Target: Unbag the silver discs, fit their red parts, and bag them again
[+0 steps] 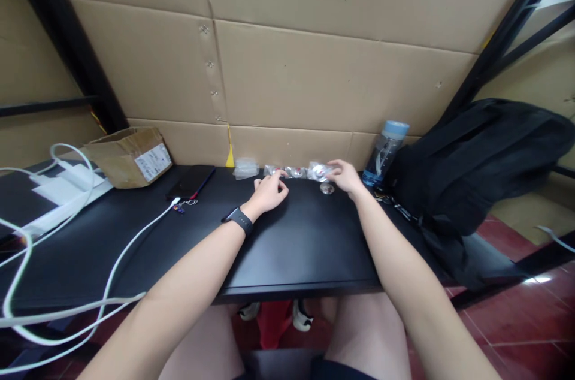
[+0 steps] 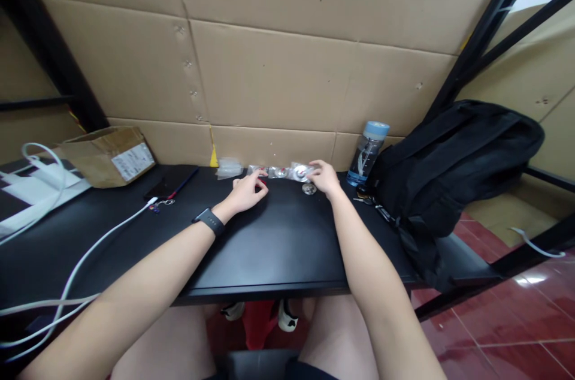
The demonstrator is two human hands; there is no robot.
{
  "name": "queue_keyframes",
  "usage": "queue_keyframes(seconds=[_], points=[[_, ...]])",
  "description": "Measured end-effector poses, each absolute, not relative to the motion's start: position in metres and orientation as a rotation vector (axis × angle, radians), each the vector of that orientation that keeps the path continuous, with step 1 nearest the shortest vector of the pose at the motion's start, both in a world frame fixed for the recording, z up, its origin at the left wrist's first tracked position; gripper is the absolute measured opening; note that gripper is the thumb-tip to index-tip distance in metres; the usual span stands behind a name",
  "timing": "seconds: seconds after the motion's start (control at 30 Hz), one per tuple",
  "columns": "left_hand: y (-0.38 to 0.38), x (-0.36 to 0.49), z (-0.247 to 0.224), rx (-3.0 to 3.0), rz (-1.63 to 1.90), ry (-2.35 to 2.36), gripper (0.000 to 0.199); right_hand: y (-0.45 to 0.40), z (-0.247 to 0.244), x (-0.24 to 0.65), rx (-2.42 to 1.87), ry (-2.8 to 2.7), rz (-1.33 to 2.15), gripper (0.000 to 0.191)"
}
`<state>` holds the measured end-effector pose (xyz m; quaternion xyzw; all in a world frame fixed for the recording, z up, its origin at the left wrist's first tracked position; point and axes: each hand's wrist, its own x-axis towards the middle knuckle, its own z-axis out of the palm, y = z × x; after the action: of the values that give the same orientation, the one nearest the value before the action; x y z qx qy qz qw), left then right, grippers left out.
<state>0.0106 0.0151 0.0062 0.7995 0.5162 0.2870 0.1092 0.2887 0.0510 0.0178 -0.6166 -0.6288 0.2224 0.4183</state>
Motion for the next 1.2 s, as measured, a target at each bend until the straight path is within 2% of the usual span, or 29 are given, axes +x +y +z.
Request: queue_keyframes(seconds=[0.17, 0.3, 0.47, 0.6, 0.73, 0.9, 1.07, 1.2], points=[[0.016, -0.003, 0.019, 2.389, 0.877, 1.605, 0.032, 0.073, 0.024, 0.330, -1.653, -1.294, 0.289, 0.046], [0.019, -0.012, 0.020, 2.419, 0.873, 1.611, 0.033, 0.096, 0.023, 0.333, -1.712, -1.456, 0.307, 0.044], [0.020, -0.012, 0.019, 2.468, 0.859, 1.592, 0.033, 0.121, 0.020, 0.323, -1.775, -1.552, 0.313, 0.033], [0.022, -0.014, 0.016, 2.508, 0.822, 1.571, 0.034, 0.130, 0.012, 0.320, -1.819, -1.583, 0.301, 0.035], [0.031, -0.019, 0.010, 2.512, 0.772, 1.601, 0.027, 0.130, 0.001, 0.319, -1.871, -1.606, 0.156, 0.042], [0.040, -0.024, 0.003, 2.541, 0.742, 1.700, 0.024, 0.121, -0.005, 0.316, -1.837, -1.754, 0.155, 0.027], [0.043, -0.028, -0.003, 2.612, 0.690, 1.698, 0.029, 0.105, 0.007, 0.311, -1.880, -1.773, 0.022, 0.019], [0.044, -0.026, -0.005, 2.676, 0.685, 1.636, 0.027, 0.083, 0.014, 0.307, -1.758, -2.011, 0.201, 0.022]])
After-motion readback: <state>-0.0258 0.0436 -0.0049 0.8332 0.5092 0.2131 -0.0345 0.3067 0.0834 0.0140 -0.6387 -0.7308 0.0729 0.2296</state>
